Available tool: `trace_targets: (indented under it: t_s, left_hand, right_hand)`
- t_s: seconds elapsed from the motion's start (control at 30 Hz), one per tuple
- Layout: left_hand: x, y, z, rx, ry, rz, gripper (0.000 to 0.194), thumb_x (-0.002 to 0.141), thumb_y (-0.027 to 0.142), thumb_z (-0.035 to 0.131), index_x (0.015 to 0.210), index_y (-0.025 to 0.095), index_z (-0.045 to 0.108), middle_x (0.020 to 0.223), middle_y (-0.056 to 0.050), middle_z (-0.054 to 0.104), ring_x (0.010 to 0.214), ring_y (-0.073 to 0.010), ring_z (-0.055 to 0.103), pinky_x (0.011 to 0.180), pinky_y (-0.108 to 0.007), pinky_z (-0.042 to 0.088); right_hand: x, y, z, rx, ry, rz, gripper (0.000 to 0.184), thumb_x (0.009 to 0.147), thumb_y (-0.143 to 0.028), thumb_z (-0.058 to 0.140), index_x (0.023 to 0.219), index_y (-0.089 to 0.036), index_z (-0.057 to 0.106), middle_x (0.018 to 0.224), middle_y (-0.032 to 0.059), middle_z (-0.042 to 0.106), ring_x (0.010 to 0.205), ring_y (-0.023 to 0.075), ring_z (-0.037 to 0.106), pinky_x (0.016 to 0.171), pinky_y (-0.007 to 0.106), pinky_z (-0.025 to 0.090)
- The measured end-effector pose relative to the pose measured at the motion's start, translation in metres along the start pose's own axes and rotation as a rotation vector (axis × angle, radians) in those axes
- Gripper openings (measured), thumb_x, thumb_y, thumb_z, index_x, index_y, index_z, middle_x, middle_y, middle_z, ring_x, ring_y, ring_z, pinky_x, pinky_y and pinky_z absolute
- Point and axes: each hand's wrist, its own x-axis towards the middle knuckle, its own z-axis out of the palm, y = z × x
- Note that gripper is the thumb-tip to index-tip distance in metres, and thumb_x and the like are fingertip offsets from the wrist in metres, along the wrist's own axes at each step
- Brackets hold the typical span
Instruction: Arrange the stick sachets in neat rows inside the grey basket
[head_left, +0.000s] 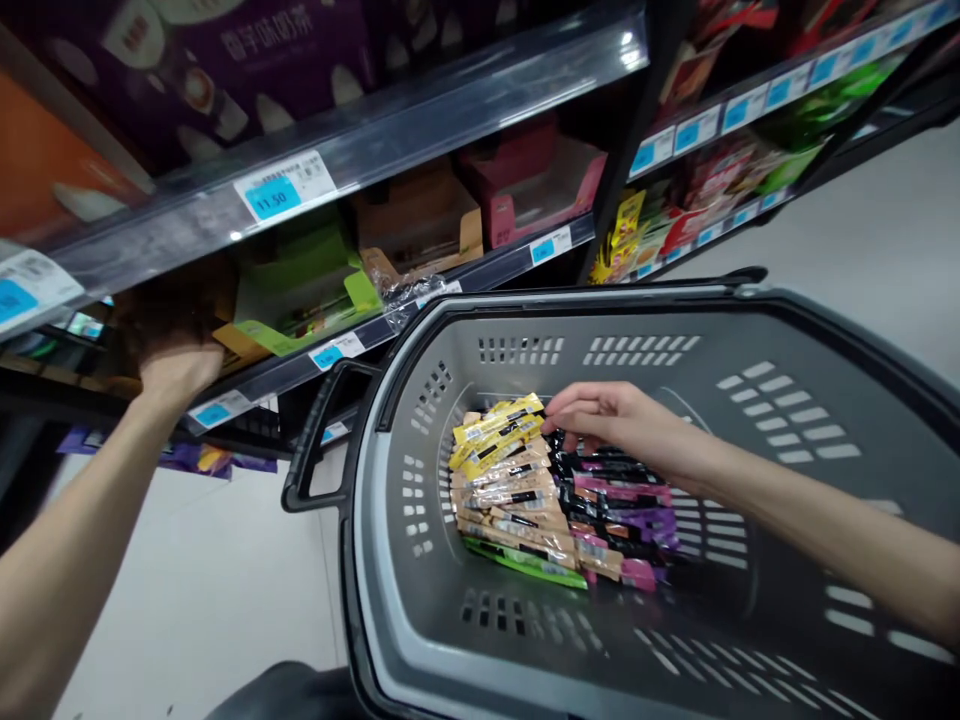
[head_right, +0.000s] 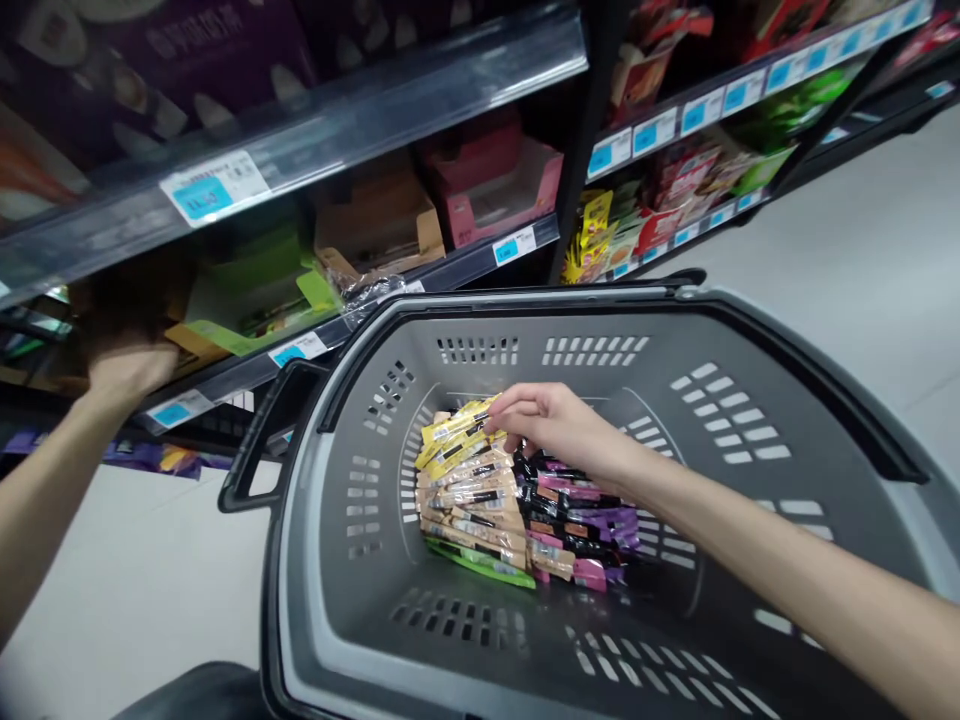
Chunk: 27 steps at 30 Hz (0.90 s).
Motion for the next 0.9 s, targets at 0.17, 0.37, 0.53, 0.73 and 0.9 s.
trace_targets:
  t_s: [0.17,0.37,0.53,0.73,0.9]
  left_hand:
    - [-0.030,0.049,-0.005,-0.001,0.462,-0.195,0.027,0.099,0.025,0.039,0.112,0.005,0.052,0.127,-0.008,0.054,0.126,-0.0308,0.050,0.085,-0.051,0.042]
    - [-0.050,0.189,-0.037,-0.397,0.283,0.512,0.017,0.078,0.009,0.060,0.089,0.020,0.056,0.083,0.001,0.061,0.079,-0.0149,0.060,0.072,-0.033,0.050]
    - [-0.033,0.271,-0.011,-0.326,-0.430,0.936,0.031,0.091,0.016,0.056,0.122,0.022,0.058,0.107,-0.006,0.069,0.101,-0.0198,0.064,0.078,-0.031,0.046]
    - [-0.037,0.264,0.016,-0.060,-0.491,0.677,0.036,0.093,0.008,0.052,0.128,0.012,0.055,0.108,-0.010,0.067,0.101,-0.0262,0.063,0.075,-0.035,0.043]
    - [-0.040,0.258,0.015,-0.131,-0.336,0.700,0.034,0.095,0.010,0.047,0.129,0.014,0.053,0.111,-0.009,0.066,0.103,-0.0253,0.060,0.078,-0.036,0.042]
  right_hand:
    - [0.008,0.012,-0.001,-0.084,-0.060,0.022,0.016,0.086,-0.030,0.065,0.096,-0.018,0.065,0.097,0.0082,0.076,0.072,0.0140,0.062,0.062,0.027,0.044]
    - [0.018,0.030,-0.005,-0.236,-0.121,-0.035,0.023,0.088,-0.036,0.064,0.101,-0.017,0.064,0.091,0.0069,0.073,0.075,0.0157,0.063,0.066,0.028,0.045]
    - [0.022,0.039,-0.005,-0.506,-0.134,-0.097,0.021,0.091,-0.035,0.057,0.099,-0.016,0.064,0.076,0.0021,0.067,0.064,0.0147,0.058,0.059,0.027,0.042]
    - [0.022,0.047,-0.002,-0.900,-0.074,-0.171,0.021,0.093,-0.029,0.053,0.109,-0.019,0.064,0.091,0.0053,0.072,0.079,0.0199,0.067,0.069,0.032,0.049]
    - [0.037,0.051,0.013,-1.091,-0.126,-0.288,0.031,0.098,-0.026,0.049,0.128,-0.020,0.055,0.109,0.0077,0.072,0.096,0.0205,0.070,0.082,0.033,0.054]
